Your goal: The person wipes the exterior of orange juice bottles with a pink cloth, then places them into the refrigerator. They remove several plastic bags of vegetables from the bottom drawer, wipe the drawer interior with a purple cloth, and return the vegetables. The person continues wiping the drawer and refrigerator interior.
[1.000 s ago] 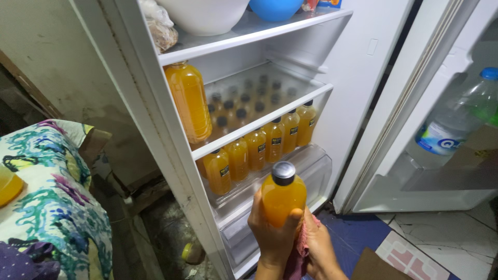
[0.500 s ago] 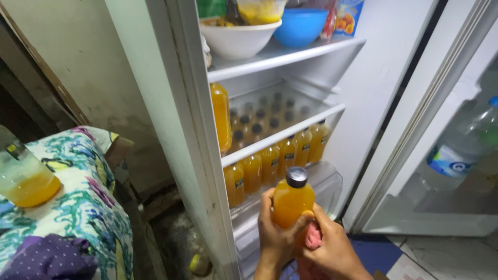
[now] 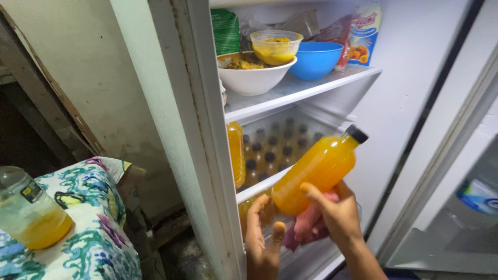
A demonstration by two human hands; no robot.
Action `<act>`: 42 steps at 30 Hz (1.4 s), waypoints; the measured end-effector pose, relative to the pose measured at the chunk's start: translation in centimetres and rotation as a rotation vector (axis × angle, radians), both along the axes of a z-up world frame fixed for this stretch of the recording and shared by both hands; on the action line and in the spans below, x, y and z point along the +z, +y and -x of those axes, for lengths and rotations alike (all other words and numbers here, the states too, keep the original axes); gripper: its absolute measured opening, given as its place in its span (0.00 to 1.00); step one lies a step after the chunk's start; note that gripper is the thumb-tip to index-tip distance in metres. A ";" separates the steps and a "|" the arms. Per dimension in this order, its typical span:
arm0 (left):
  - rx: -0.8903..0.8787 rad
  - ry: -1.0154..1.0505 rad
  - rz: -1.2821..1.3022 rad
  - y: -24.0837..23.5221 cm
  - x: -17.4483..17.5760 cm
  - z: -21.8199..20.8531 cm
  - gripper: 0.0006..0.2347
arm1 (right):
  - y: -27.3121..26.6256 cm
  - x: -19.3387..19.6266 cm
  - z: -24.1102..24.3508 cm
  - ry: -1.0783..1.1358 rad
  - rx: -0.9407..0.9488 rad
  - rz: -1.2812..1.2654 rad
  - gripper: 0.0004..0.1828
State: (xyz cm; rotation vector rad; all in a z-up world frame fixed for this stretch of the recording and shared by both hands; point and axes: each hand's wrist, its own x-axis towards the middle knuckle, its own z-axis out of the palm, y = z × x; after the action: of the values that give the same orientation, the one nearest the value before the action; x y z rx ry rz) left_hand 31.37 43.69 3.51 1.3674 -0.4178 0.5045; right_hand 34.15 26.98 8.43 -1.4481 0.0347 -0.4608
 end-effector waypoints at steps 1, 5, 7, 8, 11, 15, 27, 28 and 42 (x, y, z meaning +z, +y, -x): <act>0.044 0.020 -0.024 0.1 -0.4 -0.6 0.35 | 0.3 0.4 -1.3 -0.028 0.038 -0.079 0.25; 0.217 0.087 -0.031 -0.4 -1.7 -3.2 0.32 | 1.7 1.6 -6.1 -0.120 0.136 -0.228 0.25; 0.297 0.094 0.001 -0.6 -2.3 -4.5 0.32 | 2.5 1.7 -8.1 -0.120 0.137 -0.221 0.24; 0.333 0.084 0.013 -0.7 -2.6 -5.1 0.32 | 2.9 1.6 -9.1 -0.104 0.127 -0.218 0.24; 0.414 0.080 0.031 -0.8 -3.7 -6.4 0.31 | 3.9 1.1 -11.9 -0.041 0.090 -0.177 0.22; 0.443 0.067 0.103 -0.9 -4.3 -7.2 0.31 | 4.1 1.5 -14.9 0.118 0.071 -0.109 0.22; 0.384 0.144 0.139 -0.9 -4.1 -7.8 0.27 | 7.0 3.6 -21.0 -0.010 -0.065 0.511 0.29; 0.368 0.159 0.142 -0.9 -4.1 -7.8 0.26 | 7.1 3.5 -21.6 0.012 -0.065 0.524 0.30; 0.376 0.200 0.192 -1.0 -4.9 -8.8 0.24 | 10.4 -0.5 -33.1 -0.211 -0.063 0.679 0.14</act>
State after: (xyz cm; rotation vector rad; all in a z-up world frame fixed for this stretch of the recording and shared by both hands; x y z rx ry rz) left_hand 40.12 42.65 -1.38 1.2980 0.0548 0.6899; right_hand 67.30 37.42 7.94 -2.0563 -0.2699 -0.7177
